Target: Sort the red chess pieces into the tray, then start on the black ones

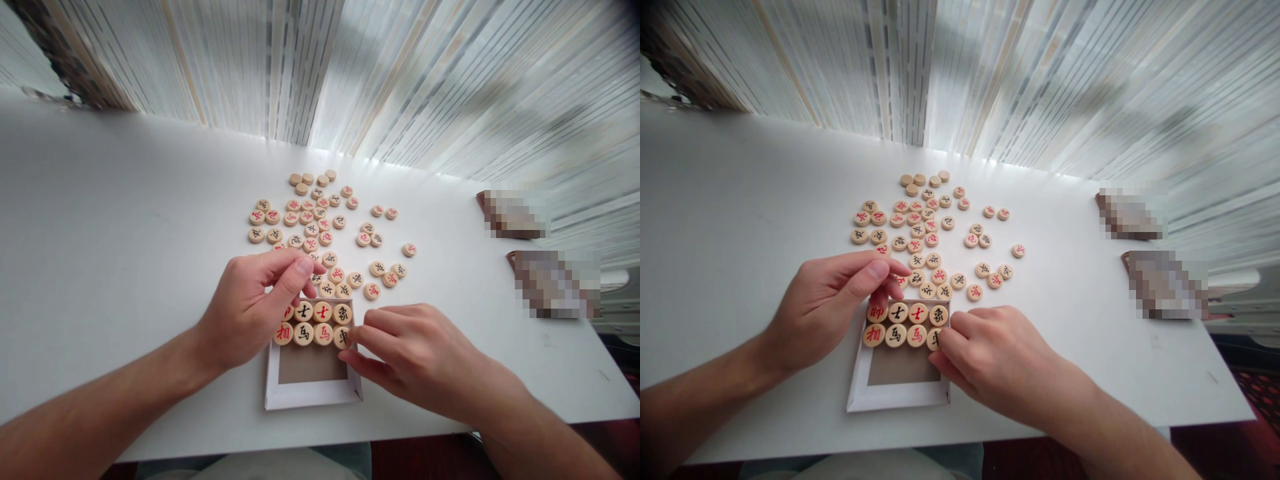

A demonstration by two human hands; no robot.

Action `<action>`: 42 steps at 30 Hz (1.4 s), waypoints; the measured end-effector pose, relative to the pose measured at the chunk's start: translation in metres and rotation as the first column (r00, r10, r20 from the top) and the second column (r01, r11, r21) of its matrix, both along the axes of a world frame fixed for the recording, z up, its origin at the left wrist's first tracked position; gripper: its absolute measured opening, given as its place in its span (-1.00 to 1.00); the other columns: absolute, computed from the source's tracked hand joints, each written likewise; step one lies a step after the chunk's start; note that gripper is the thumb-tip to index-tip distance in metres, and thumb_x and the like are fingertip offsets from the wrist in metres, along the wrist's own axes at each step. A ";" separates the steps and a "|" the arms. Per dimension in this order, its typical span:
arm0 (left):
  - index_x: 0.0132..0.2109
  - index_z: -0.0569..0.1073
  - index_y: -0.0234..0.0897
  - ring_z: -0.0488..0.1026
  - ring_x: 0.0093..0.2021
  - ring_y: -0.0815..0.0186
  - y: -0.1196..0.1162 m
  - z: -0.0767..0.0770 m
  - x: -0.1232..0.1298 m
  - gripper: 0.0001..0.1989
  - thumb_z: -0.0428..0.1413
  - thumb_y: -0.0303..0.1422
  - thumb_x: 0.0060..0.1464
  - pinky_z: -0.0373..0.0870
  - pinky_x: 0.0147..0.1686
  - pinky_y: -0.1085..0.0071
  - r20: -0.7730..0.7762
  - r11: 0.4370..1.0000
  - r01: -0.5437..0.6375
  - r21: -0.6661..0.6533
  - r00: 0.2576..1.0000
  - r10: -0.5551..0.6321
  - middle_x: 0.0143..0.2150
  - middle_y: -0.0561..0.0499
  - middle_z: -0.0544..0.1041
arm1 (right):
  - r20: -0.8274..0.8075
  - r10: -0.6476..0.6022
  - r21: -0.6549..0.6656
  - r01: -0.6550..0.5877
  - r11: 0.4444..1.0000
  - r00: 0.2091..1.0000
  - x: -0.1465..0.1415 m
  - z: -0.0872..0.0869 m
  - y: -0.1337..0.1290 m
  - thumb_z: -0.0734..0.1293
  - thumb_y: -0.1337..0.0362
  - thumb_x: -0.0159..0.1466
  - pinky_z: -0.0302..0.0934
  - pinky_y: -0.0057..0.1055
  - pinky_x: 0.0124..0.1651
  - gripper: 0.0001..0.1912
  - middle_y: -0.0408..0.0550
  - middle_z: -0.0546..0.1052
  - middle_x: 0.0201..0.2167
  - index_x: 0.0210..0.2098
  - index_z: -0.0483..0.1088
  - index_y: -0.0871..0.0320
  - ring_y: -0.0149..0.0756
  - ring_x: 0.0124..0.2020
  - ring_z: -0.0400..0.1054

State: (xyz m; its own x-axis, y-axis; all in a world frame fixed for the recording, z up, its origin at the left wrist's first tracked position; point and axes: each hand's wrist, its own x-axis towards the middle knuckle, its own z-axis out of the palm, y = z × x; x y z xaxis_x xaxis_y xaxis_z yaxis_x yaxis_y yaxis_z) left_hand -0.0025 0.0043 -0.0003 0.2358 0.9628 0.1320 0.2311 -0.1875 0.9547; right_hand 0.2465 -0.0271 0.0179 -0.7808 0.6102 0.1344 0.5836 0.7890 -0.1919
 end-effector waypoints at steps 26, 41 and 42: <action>-0.22 0.69 -0.25 0.52 -0.45 0.33 0.002 0.002 0.002 -0.64 0.08 -0.23 0.45 0.45 -0.39 0.40 -0.018 1.000 0.005 0.025 1.000 -0.005 -0.41 0.03 0.67 | 0.001 -0.007 0.019 0.007 1.000 1.000 -0.001 0.002 -0.001 0.26 0.34 0.56 -0.05 -0.25 -0.45 -0.70 -0.19 0.42 -0.55 -0.24 0.59 0.19 -0.33 -0.59 0.20; -0.22 0.69 -0.21 0.54 -0.42 0.32 0.005 0.002 -0.006 -0.68 0.12 -0.22 0.44 0.49 -0.36 0.38 -0.017 0.996 -0.042 0.083 0.999 0.043 -0.37 0.03 0.68 | -0.559 -0.178 0.194 0.336 0.922 0.810 0.007 -0.001 0.026 0.40 0.35 0.42 0.05 -0.40 -0.56 -0.70 -0.20 0.40 -0.69 -0.47 0.48 0.09 -0.43 -0.68 0.17; -0.21 0.69 -0.19 0.55 -0.41 0.32 0.006 0.002 -0.008 -0.70 0.13 -0.22 0.44 0.50 -0.34 0.38 -0.020 0.994 -0.053 0.100 0.998 0.056 -0.37 0.03 0.69 | -0.581 -0.238 0.173 0.404 0.898 0.778 0.009 -0.005 0.033 0.37 0.29 0.45 0.04 -0.39 -0.57 -0.63 -0.21 0.35 -0.73 -0.52 0.46 0.08 -0.42 -0.69 0.14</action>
State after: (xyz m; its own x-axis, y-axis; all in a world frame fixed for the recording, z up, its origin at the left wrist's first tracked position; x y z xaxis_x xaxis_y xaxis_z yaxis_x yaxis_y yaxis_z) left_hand -0.0104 0.0105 0.0015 0.1873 0.9568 0.2225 0.2653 -0.2674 0.9263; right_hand 0.2552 0.0062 0.0126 -0.2968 0.6843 0.6661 0.6805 0.6409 -0.3552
